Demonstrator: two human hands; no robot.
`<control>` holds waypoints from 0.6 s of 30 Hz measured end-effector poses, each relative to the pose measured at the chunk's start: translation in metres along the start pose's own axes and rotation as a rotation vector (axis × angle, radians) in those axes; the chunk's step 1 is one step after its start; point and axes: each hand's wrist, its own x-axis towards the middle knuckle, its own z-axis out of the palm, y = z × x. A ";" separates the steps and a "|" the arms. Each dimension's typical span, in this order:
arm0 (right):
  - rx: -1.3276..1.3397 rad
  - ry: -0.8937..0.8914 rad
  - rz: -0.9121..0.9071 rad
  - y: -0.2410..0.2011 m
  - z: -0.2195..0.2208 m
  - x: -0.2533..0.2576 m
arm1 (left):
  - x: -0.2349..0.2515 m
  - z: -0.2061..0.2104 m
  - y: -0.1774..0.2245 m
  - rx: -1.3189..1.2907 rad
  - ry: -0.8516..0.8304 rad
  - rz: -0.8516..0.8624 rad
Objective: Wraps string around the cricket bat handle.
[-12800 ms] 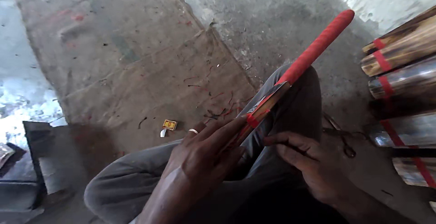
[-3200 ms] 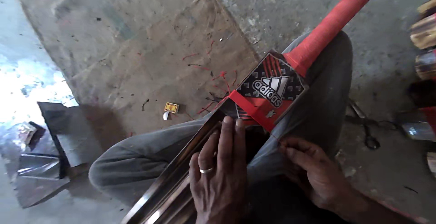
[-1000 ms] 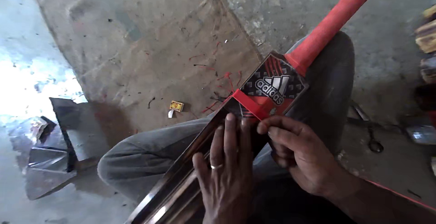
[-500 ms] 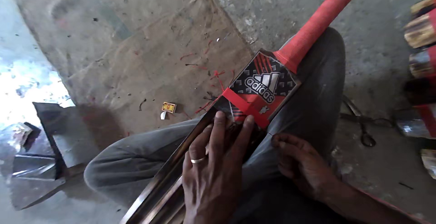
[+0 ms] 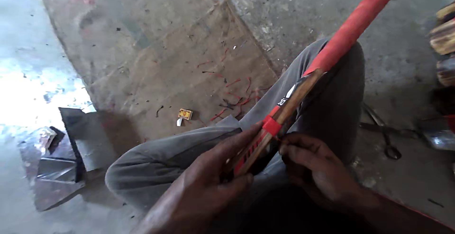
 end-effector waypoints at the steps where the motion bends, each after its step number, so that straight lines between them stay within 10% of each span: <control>1: -0.019 0.011 0.003 0.001 0.000 0.005 | -0.001 0.000 -0.002 0.041 0.054 0.005; 7: -0.125 0.084 0.026 -0.008 0.018 0.032 | 0.000 0.067 -0.008 1.038 0.811 0.050; 18: -0.130 0.251 0.108 0.028 -0.032 -0.019 | 0.027 0.079 -0.031 1.090 0.687 -0.008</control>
